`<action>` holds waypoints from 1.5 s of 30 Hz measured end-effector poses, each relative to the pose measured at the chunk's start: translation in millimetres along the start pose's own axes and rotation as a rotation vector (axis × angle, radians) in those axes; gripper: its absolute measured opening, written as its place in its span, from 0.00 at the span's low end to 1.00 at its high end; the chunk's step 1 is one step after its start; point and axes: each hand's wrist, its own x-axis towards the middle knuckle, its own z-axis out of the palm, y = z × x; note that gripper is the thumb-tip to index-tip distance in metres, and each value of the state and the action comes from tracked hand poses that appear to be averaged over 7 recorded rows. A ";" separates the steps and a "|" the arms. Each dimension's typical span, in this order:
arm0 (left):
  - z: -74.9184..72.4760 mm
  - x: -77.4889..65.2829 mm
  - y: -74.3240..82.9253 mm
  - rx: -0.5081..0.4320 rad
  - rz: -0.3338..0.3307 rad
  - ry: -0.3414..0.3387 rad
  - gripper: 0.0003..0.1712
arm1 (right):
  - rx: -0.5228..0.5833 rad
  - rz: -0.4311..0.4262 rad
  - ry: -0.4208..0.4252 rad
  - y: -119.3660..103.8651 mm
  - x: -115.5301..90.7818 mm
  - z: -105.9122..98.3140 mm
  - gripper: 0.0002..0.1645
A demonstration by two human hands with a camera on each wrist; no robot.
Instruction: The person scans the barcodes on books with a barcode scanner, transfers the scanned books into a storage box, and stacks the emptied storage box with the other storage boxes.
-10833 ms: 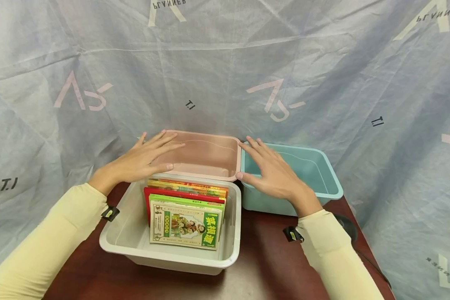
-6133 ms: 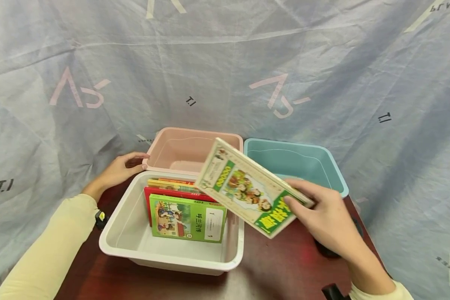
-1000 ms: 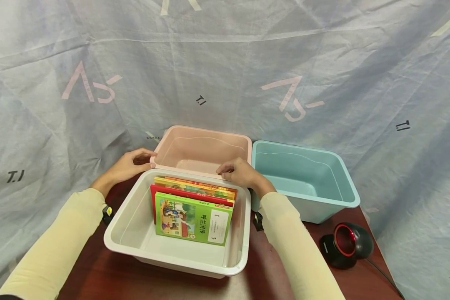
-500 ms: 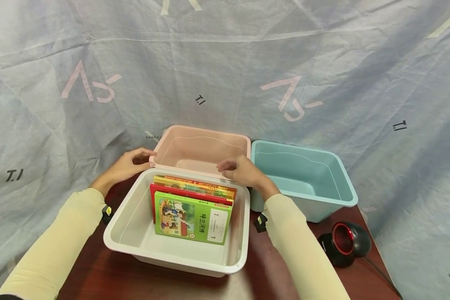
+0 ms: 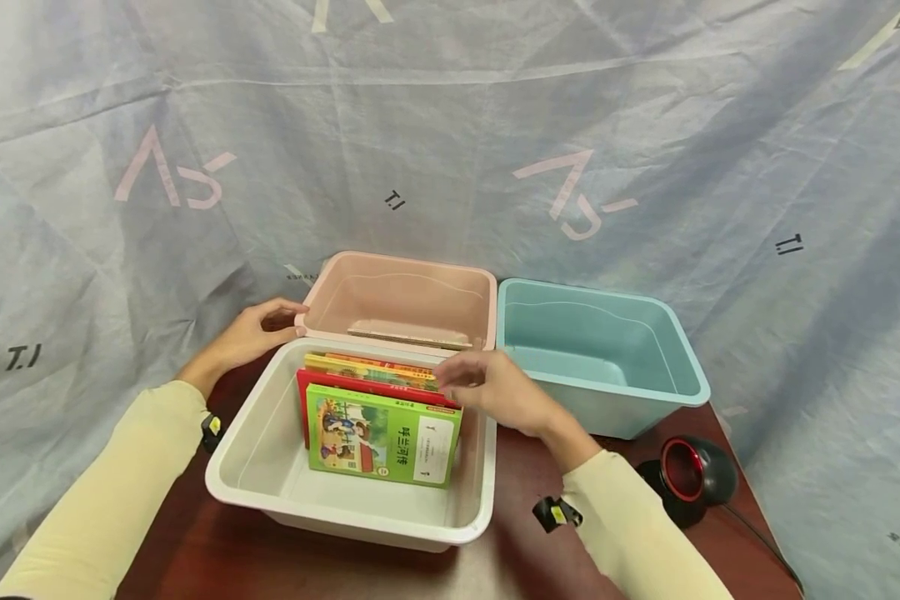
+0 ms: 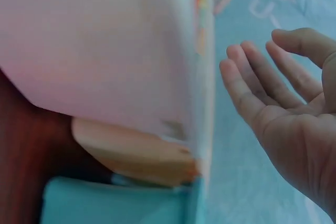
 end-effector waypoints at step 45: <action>1.7 -1.0 0.7 -0.008 -0.011 0.003 0.31 | -0.230 0.091 -0.099 16.4 25.5 60.4 0.19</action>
